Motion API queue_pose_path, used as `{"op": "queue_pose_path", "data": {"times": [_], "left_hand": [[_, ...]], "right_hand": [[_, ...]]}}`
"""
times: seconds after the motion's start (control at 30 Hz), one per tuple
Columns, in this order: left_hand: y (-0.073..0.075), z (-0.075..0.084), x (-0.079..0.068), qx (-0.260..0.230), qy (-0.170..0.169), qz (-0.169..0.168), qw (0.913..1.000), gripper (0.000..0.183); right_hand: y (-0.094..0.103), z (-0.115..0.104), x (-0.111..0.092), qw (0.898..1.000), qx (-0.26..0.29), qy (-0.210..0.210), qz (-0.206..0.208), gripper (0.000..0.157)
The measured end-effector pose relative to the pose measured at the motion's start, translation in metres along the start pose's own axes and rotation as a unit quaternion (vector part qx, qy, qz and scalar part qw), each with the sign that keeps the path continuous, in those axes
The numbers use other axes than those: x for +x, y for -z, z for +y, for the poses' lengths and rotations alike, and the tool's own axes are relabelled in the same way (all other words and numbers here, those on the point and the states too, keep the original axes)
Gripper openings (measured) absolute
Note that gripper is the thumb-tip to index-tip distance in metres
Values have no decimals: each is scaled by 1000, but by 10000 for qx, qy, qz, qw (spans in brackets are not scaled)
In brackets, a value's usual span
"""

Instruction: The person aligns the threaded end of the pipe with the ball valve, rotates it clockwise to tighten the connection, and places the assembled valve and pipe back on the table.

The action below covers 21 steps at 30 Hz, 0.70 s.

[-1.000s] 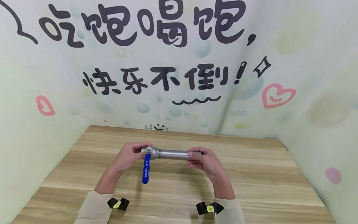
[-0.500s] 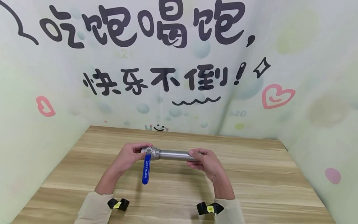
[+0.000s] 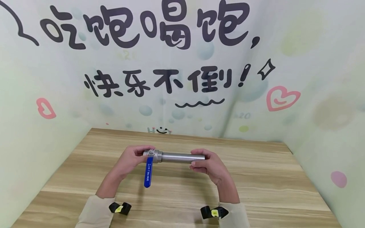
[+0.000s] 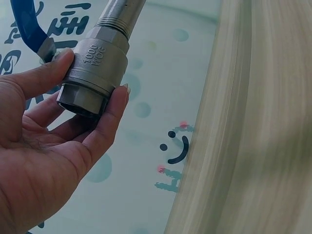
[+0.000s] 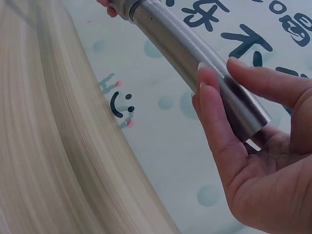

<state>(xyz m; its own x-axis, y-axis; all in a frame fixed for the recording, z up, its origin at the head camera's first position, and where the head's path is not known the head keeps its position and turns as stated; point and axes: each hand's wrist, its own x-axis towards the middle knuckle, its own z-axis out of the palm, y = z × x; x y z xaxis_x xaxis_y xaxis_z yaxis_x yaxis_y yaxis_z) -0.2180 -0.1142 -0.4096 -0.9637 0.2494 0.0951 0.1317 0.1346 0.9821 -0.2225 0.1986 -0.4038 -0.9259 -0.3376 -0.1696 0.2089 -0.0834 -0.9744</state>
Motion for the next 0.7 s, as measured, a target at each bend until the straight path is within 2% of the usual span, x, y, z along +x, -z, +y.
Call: {"op": "queue_pose_path", "data": {"times": [0.3, 0.7], "left_hand": [[1, 0, -1, 64, -64, -15, 10000, 29], [1, 1, -1, 30, -69, -14, 10000, 30]], "right_hand": [[-2, 0, -1, 10000, -12, -14, 74, 29], [-2, -1, -1, 9999, -103, 46, 41, 31]]}}
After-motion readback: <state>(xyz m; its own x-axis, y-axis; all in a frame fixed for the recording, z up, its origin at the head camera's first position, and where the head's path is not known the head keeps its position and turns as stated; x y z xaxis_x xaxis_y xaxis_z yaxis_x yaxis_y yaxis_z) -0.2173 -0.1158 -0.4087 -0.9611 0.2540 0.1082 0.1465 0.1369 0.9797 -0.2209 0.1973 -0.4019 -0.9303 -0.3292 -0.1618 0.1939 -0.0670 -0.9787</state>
